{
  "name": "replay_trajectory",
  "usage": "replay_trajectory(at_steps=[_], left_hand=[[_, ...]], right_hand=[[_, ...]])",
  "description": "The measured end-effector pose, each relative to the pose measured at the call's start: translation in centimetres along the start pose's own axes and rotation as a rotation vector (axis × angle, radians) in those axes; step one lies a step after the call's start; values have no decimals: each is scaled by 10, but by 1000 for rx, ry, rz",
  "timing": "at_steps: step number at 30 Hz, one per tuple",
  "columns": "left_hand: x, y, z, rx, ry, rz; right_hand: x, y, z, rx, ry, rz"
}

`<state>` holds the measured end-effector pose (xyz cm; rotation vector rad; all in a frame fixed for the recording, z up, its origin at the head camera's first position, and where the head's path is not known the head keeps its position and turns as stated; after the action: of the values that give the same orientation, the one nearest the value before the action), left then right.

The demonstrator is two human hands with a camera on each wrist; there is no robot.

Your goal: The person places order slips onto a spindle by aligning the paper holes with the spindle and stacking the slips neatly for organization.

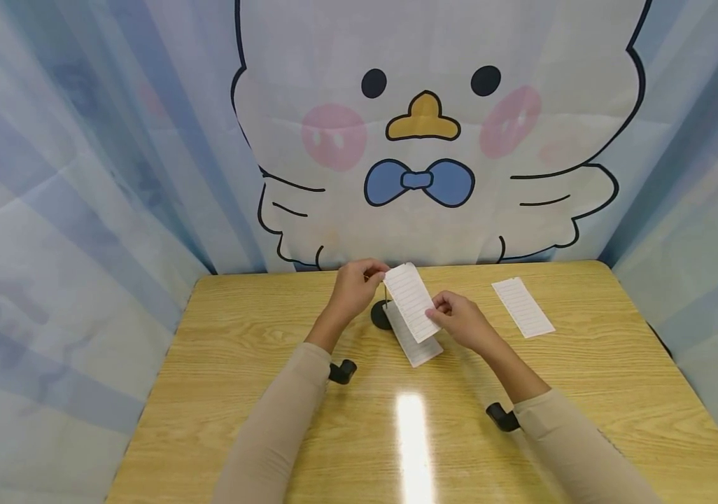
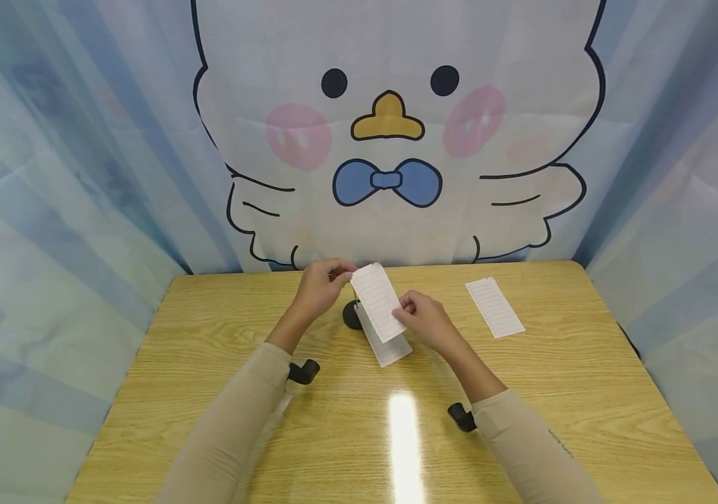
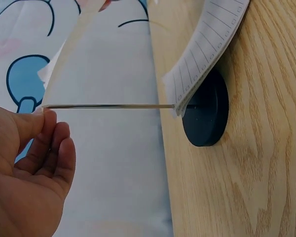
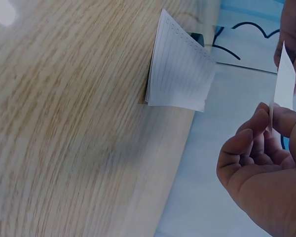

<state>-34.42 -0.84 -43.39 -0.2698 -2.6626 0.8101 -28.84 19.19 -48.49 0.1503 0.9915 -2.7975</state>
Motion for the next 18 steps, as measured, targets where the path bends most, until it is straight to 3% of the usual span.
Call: replay_trajectory(at_steps=[18], left_hand=[[-3, 11, 20, -41, -69, 52]], right_hand=[[1, 6, -6, -57, 0, 15]])
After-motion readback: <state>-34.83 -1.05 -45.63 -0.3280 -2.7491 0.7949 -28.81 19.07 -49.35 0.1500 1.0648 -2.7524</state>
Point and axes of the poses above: each hand's wrist, its own x-axis towards the middle knuckle, its own y-axis out of the palm, z = x × y, the point moved 9 cm from there along x, towards the middle knuckle, and after that the axes turned 4 degrees about y, right-handed, at the moved point
